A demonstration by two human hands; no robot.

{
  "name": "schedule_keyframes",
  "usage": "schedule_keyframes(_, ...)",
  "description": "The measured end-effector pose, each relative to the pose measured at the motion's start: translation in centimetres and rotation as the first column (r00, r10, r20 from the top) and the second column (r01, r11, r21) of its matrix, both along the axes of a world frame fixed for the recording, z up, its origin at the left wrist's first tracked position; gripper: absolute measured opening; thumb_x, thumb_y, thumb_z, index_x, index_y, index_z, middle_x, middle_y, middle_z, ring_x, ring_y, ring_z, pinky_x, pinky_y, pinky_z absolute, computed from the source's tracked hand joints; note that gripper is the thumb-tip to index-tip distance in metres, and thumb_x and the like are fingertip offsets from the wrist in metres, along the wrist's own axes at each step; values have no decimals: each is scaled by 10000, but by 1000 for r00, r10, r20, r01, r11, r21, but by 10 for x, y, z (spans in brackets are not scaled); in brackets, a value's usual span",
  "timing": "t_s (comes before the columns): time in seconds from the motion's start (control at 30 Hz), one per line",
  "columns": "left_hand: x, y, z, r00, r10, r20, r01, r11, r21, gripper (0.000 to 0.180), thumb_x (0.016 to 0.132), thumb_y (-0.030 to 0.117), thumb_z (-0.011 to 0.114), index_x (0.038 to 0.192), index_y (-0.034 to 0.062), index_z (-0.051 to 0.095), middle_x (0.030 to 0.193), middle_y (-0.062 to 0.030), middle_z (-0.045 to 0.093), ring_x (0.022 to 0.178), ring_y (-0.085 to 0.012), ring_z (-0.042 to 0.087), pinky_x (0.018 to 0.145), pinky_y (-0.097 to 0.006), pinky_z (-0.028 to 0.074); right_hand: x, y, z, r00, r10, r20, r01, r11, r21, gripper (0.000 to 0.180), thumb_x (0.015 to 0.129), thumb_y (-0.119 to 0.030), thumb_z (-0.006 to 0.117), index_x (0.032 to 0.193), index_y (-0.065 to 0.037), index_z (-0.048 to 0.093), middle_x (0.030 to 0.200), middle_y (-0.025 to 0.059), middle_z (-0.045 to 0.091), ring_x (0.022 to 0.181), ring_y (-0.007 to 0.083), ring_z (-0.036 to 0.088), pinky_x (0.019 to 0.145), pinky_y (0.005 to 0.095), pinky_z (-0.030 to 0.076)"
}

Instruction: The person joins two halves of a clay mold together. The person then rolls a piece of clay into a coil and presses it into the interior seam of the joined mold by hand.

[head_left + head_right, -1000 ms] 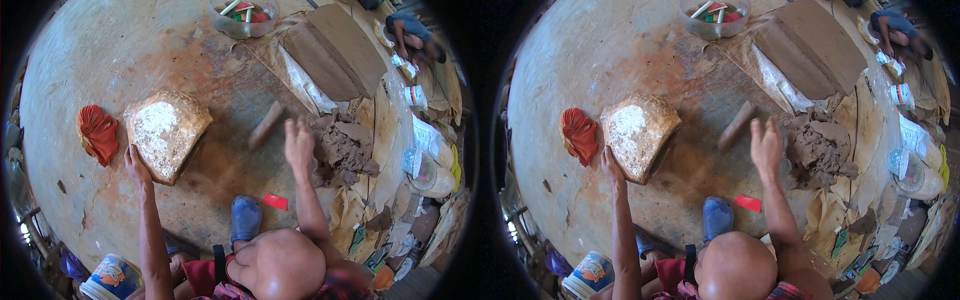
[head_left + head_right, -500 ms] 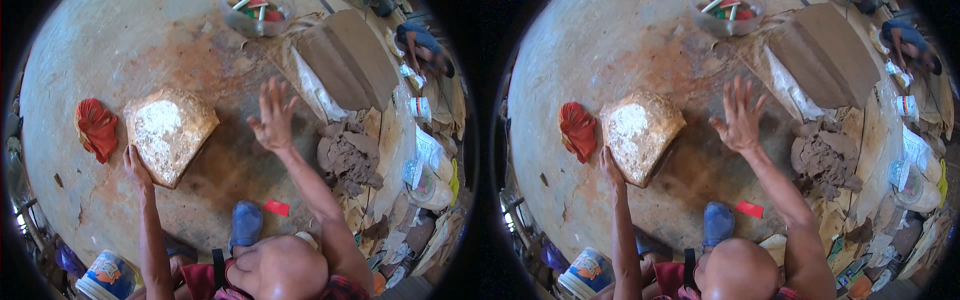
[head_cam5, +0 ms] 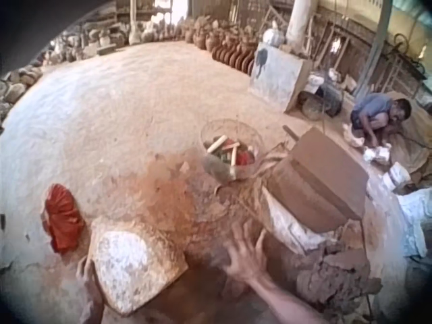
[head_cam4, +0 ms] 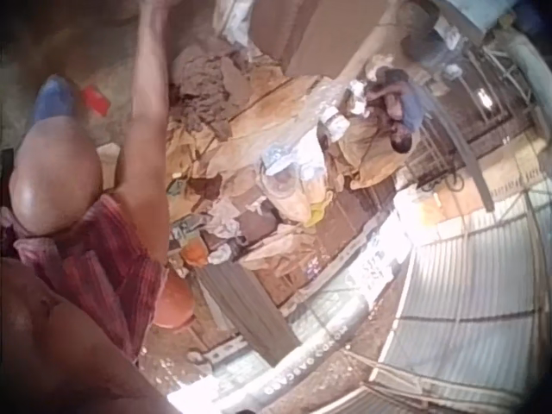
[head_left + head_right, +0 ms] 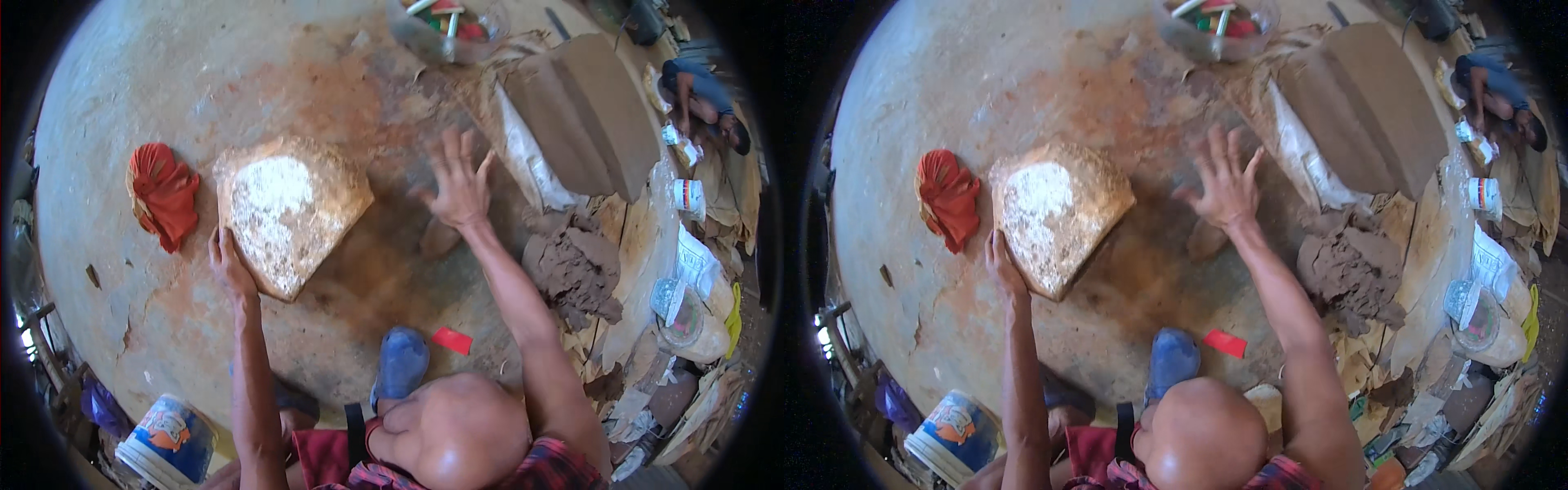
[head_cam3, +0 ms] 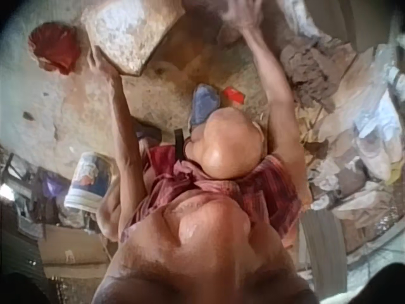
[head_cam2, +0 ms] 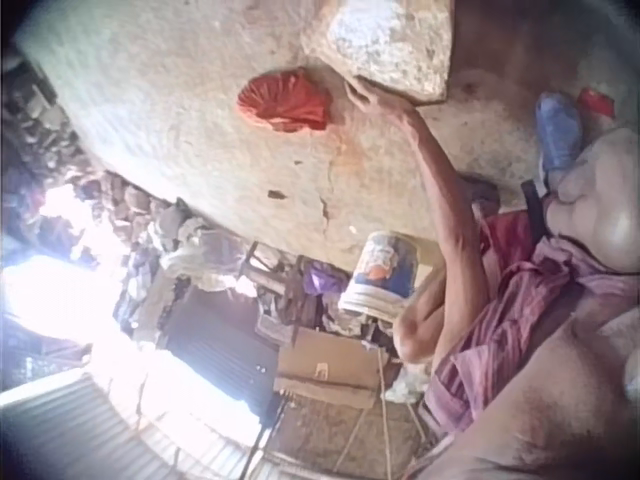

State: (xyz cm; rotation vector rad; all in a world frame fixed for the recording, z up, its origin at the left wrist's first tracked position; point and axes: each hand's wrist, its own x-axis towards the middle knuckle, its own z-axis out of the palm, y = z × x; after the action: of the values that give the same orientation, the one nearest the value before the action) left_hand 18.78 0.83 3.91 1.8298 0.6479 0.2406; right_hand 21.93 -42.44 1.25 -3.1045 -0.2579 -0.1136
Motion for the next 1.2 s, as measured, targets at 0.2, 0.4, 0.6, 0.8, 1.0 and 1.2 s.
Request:
schedule_keyframes(0.2, -7, 15, 6, 999, 43, 9, -42, 999, -27, 478, 1088, 360, 567, 1350, -33, 640, 1244, -130, 680, 1138, -217, 604, 1035, -344, 448, 26, 1, 7, 978, -138, 156, 69, 922, 381, 1071, 875, -960, 165, 1727, -317, 75, 1769, 234, 92, 1612, 516, 66, 1179, 832, 9)
schedule_keyframes(0.4, -3, 15, -16, 997, 65, 37, -61, 995, -82, 499, 1088, 359, 576, 1384, -40, 626, 1279, -141, 681, 1178, -216, 600, 1044, -339, 453, 32, -17, -14, 997, 45, 66, -48, 997, 54, 1072, 912, -920, 228, 1725, -224, 171, 1784, 166, 123, 1632, 457, 69, 1183, 802, -78)
schedule_keyframes(0.6, -14, 7, 7, 1000, -16, -26, 16, 999, -31, 499, 1088, 347, 575, 1400, -40, 616, 1321, -149, 663, 1202, -215, 594, 1063, -339, 446, 38, -20, 29, 935, -148, 323, 34, 941, 336, 1060, 899, -929, 291, 1726, -281, 151, 1790, 150, 89, 1620, 501, 32, 1182, 831, 23)
schedule_keyframes(0.8, -7, 19, 6, 999, 26, -23, -26, 1000, -10, 504, 1089, 350, 565, 1396, -46, 615, 1318, -159, 669, 1202, -235, 605, 1080, -354, 440, 55, -32, 10, 949, -213, 234, 113, 919, 378, 1095, 868, -967, 272, 1722, -290, 165, 1787, 165, 86, 1617, 506, 54, 1185, 832, 16)
schedule_keyframes(1.0, 5, 15, -7, 999, 19, 45, -16, 999, -47, 497, 1083, 350, 571, 1375, -48, 635, 1294, -156, 684, 1181, -246, 612, 1053, -360, 454, 27, -42, -13, 987, -107, 119, 79, 973, 219, 1068, 888, -949, 264, 1720, -283, 193, 1774, 216, 102, 1599, 541, 98, 1151, 861, 27)
schedule_keyframes(1.2, -2, 11, -4, 1000, 0, 8, -1, 999, 36, 522, 1082, 375, 576, 1377, -52, 633, 1303, -160, 677, 1182, -246, 612, 1058, -362, 453, -11, -5, -8, 998, -20, -58, 19, 1000, -13, 1107, 869, -970, 231, 1731, -289, 93, 1774, 206, 107, 1602, 529, 99, 1157, 851, 19)
